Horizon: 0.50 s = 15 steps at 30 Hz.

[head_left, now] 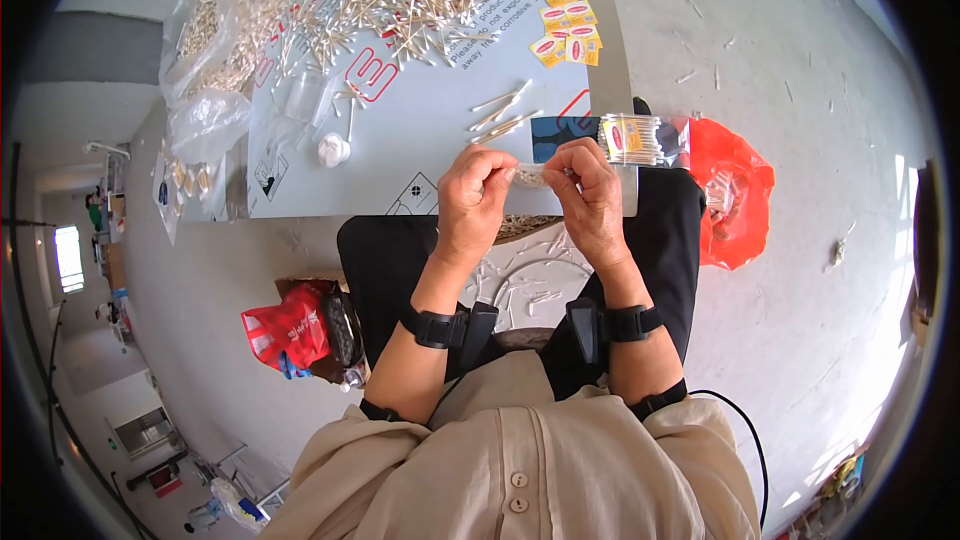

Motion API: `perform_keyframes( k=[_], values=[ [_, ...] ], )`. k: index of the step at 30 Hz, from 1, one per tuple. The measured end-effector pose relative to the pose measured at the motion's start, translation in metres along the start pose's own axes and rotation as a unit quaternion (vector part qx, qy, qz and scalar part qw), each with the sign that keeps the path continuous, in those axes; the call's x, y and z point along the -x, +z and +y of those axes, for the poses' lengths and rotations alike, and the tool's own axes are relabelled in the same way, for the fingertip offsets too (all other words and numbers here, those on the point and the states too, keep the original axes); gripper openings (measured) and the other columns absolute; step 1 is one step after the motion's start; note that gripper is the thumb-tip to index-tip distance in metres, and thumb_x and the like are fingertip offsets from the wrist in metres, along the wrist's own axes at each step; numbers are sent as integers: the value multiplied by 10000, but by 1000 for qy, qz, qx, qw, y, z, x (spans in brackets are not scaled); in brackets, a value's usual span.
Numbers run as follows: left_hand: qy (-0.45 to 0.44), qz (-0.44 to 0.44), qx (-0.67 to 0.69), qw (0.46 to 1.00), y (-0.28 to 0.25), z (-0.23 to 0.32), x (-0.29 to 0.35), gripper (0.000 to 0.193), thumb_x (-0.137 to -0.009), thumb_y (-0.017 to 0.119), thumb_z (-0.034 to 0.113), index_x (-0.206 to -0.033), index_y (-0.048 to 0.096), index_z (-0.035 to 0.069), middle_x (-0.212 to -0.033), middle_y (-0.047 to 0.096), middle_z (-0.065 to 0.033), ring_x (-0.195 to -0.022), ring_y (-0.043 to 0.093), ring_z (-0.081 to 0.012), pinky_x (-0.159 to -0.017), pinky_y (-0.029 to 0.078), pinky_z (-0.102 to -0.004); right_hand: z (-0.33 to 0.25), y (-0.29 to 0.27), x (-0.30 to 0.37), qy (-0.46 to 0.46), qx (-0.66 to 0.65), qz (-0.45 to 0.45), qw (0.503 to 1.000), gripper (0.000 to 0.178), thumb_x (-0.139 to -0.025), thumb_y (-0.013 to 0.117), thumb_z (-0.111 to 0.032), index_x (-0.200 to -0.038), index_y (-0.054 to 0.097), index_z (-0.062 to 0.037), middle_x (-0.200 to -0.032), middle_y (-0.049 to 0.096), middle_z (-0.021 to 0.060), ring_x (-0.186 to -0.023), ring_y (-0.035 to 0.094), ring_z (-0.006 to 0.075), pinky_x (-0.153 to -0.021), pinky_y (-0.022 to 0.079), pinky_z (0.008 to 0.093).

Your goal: Packaging cotton swabs into plastic containers and applying labels.

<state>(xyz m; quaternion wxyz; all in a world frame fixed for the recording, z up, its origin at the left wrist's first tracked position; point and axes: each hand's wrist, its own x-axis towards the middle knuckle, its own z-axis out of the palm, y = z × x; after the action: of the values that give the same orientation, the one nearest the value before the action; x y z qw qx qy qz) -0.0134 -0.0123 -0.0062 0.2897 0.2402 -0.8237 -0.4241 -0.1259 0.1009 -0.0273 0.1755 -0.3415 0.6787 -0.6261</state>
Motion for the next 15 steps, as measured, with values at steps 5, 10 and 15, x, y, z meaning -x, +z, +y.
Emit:
perform_keyframes(
  k=[5,10,15],
  values=[
    [61,4,-52,997,-2,-2,0,133,-802,611,-93,-882,579,7,-804,579,-69,-670,558,-184,-611,466,-286,1,1,-2,-53,20,33,998,121,-782,697,-5,-838,592,-28,-872,587,72,-769,564,263,-674,471,344],
    [186,-14,-138,973,4,2,-6,172,-751,597,-111,-854,543,16,-801,559,-106,-696,558,-273,-613,463,-361,-4,-1,-2,-135,92,5,986,104,-735,699,-14,-791,626,-62,-831,597,54,-787,543,267,-711,450,373],
    [208,-12,-173,963,6,4,0,187,-706,581,-112,-816,509,21,-770,512,-112,-718,528,-322,-614,453,-420,-2,7,-3,-178,106,20,978,132,-636,672,-1,-720,585,-53,-759,551,72,-735,514,285,-668,452,381]
  ],
)
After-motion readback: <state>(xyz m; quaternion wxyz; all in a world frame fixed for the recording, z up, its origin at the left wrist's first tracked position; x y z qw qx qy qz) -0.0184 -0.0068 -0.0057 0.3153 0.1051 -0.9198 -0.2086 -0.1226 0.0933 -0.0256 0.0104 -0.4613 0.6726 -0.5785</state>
